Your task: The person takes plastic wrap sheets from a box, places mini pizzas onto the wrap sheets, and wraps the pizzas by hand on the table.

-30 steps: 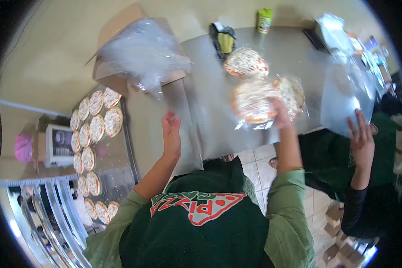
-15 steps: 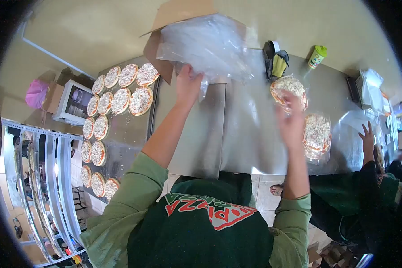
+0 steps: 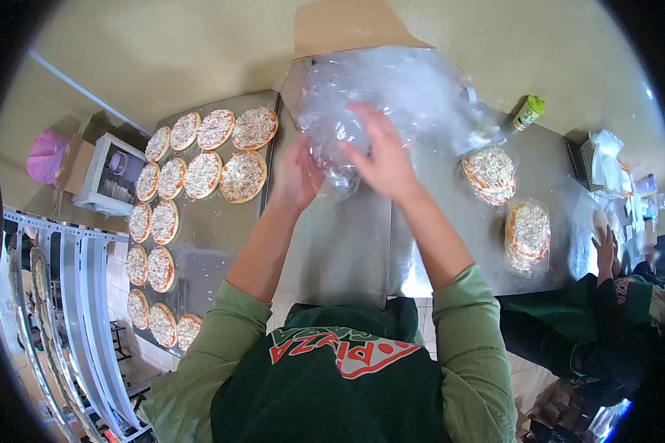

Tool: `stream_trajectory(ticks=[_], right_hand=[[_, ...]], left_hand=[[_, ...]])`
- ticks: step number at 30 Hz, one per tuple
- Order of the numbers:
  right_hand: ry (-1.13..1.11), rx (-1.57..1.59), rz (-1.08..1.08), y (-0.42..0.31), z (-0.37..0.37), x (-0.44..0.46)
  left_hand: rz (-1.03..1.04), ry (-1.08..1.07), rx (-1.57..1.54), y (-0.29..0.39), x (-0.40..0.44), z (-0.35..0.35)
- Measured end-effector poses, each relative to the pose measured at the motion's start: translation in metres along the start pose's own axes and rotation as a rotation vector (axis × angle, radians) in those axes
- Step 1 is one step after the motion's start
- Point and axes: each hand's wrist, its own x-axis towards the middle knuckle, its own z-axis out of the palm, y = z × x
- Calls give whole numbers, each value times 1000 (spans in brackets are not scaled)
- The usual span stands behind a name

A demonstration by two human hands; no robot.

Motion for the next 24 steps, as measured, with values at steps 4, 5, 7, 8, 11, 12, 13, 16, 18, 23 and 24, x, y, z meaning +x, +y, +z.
stream_trajectory(ticks=[4,5,7,8,11,12,13,16,18,23,24], right_hand=[[-2,-95,199,42,-13,14],[-12,-92,230,44,-15,11],[-34,-82,289,18,-26,7],[94,-184,171,-5,-29,2],[90,-162,-168,-57,-18,-40],[41,-198,-162,-48,-10,-45],[-7,-233,-153,-33,3,-51],[15,-548,-41,25,-17,-21],[118,-717,-2,32,-46,-8],[51,-25,-199,-27,-24,-56],[-49,143,-254,-32,-10,-61]], left_hand=[[-12,46,232,-16,5,-16],[-15,48,264,-20,5,-18],[17,147,225,-23,4,-6],[33,198,207,-24,4,-1],[44,202,125,-33,16,-2],[81,241,171,-36,19,-3],[113,279,218,-37,21,-3],[134,354,298,-29,12,-9],[159,386,320,-17,5,-7],[309,418,199,-21,1,-1],[314,434,286,-22,-2,0]])
